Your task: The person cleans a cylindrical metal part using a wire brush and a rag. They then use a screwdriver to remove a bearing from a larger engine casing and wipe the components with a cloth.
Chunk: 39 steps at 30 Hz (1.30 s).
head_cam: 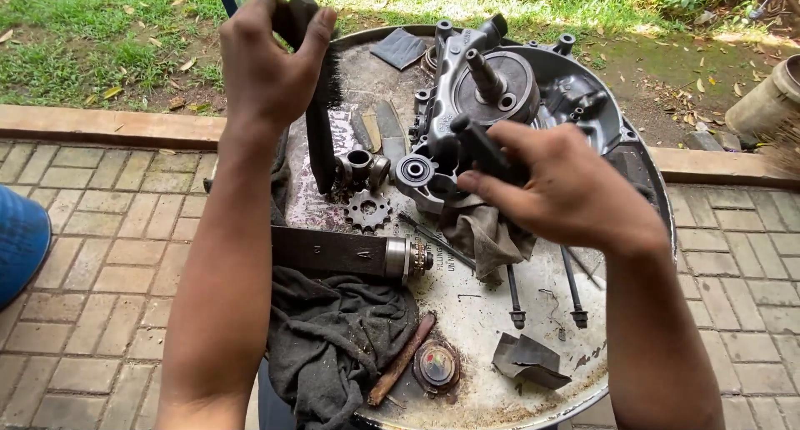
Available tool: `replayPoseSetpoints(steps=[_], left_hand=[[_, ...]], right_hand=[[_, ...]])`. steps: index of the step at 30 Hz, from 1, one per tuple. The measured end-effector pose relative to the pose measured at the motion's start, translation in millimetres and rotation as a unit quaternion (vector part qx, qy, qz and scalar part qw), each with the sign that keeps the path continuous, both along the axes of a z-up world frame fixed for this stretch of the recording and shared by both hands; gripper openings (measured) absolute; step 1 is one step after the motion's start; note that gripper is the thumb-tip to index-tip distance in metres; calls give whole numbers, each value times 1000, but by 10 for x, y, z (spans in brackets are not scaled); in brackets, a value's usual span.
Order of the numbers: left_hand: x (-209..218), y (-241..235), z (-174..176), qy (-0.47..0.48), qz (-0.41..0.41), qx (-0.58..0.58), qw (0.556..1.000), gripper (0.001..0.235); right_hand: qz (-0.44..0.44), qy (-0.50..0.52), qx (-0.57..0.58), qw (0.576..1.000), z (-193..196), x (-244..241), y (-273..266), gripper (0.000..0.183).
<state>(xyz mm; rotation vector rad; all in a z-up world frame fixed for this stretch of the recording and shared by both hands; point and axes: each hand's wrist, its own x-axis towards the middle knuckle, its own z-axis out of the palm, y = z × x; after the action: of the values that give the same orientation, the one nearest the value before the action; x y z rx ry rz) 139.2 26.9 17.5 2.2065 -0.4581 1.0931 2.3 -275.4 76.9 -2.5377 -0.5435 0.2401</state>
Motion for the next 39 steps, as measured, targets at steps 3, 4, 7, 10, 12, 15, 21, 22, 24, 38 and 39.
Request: replayPoseSetpoints(steps=[3,4,7,10,12,15,21,22,24,38,39], left_hand=[[-291,-132,262,291,-67,-30,954,41],[-336,-189,294,293,-68,-30,953,41],[-397,-287,310,453,34,84,887,49],[-292,-278,133,431,58,172,884,36],[-200,-263,-4,398,76,217,888,42],[-103,-231,-144,339,71,267,899,48],[-495,-370,353,306,-86,188,929,16],[-596,-422,455,307,-85,189,929,16],[-800,-524,645,462,-30,263,846,23],[-795,-567,472,565,59,372,734,41],[-779,-548,467,544,39,372,752,33]], right_hand=[[11,21,-49,999,-15,-33,148,25],[10,23,-49,998,-4,-48,164,25],[19,51,-57,997,48,-72,223,29],[5,124,-132,983,138,-107,292,26],[-27,210,-173,962,231,-152,372,14],[-3,208,-192,959,183,-181,398,16],[136,105,-224,959,-165,-123,315,25],[136,105,-223,960,-146,-133,317,25],[129,116,-243,955,-120,-154,324,19],[76,101,-295,947,-122,-144,356,34],[77,94,-289,950,-132,-134,351,39]])
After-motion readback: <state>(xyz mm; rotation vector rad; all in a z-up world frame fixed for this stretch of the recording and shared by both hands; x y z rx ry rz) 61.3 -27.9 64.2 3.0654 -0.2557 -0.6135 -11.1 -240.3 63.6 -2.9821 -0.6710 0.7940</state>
